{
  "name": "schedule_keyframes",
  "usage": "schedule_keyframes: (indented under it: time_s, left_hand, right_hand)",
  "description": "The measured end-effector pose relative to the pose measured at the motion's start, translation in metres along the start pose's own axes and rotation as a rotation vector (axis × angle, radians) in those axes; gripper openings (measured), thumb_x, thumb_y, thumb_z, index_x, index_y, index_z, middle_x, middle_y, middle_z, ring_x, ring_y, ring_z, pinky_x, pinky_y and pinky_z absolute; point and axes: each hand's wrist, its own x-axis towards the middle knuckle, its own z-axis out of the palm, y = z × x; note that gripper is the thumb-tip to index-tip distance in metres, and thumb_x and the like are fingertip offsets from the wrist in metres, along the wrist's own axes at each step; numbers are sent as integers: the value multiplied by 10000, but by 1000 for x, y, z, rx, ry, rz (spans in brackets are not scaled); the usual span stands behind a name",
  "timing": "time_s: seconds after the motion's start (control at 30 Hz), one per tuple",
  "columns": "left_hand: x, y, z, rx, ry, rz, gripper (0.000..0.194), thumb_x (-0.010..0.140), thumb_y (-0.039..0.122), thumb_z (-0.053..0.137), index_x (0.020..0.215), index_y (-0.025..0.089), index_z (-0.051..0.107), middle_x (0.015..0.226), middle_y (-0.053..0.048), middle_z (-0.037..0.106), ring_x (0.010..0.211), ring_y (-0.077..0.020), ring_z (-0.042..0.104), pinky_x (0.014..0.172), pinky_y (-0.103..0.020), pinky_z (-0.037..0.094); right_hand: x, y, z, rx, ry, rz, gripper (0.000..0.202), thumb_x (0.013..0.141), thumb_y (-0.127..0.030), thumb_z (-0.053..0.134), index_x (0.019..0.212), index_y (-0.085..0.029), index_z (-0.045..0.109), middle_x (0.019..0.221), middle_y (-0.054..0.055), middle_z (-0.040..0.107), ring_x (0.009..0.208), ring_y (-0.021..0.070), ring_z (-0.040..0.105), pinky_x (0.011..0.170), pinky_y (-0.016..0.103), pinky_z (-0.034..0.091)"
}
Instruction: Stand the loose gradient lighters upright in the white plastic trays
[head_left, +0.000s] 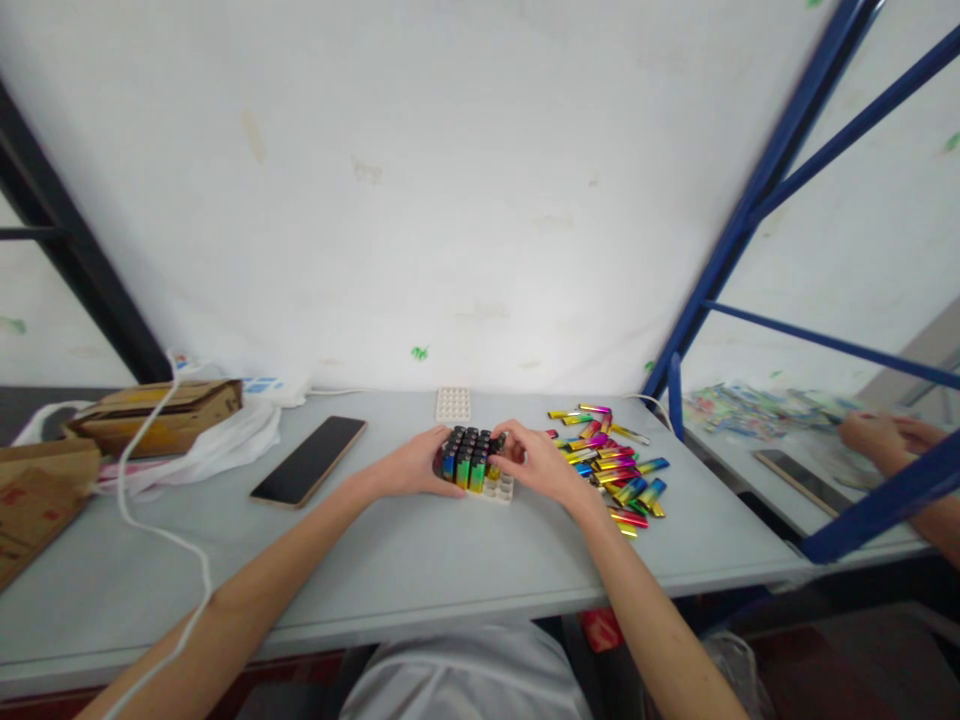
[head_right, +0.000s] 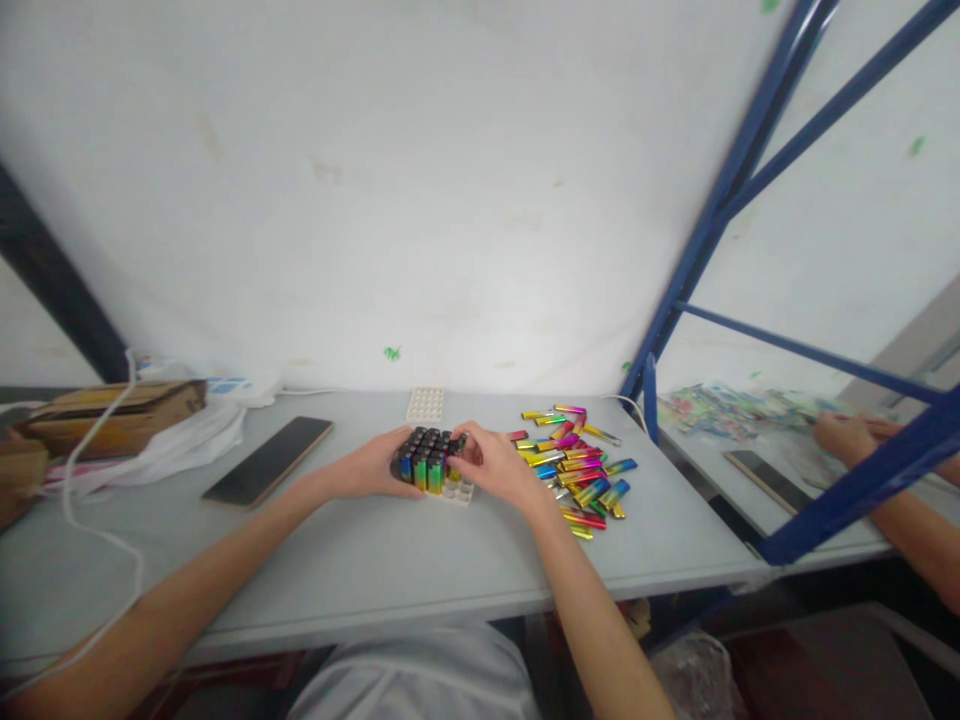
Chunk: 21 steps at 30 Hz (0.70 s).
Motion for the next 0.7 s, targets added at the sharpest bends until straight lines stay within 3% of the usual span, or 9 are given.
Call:
schedule_keyframes:
  time_s: [0.17,0.3,0.43,0.5,0.6,0.7]
  left_hand:
    - [0,0,0,-1,1,-1,725,623,599,996,1148,188,712,1137,-96,763,1071,-350,703,976,-429,565]
    - [1,-3,0,17,5,13,717,623,619,987,1138,203,714,1133,-87,767,1078,-360,707,960,-424,574]
    - [1,-4,0,44,-5,-15,707,623,634,978,1124,210,715,1110,-80,768,1053,-356,711,936,-420,583]
    - [1,-2,-1,47,-9,-29,696,626,628,976,1114,205,716,1103,-84,767,1039,-351,709,929,-420,585]
    - [0,2,-2,38,-4,-28,690,620,618,977,1113,211,718,1108,-78,766,1047,-353,705,944,-426,585]
    - [1,2,-2,36,8,-17,701,606,627,978,1114,219,720,1096,-69,766,1050,-354,703,948,-428,587]
  right_hand:
    - [-1,-4,-9,23,-14,-10,306,1004,-418,725,1242,-228,698,782,-41,686,710,172,635,703,280,484]
    - [-4,4,-38,-20,61,32,266,1045,-454,665,1119,-210,742,794,3,739,718,185,670,713,299,518]
    - [-16,37,-69,-198,201,85,226,1060,-346,611,1096,-199,779,999,100,829,933,256,763,916,403,589]
    - [-22,57,-76,-319,255,99,227,1023,-264,627,1150,-188,799,1175,147,830,1124,300,761,1070,478,563]
    - [-26,78,-73,-407,171,150,296,978,-183,662,1229,-203,817,1323,160,804,1286,324,723,1182,524,515]
    - [-26,87,-68,-415,32,212,277,1009,-174,652,1211,-209,838,1267,148,825,1207,316,765,1137,498,550]
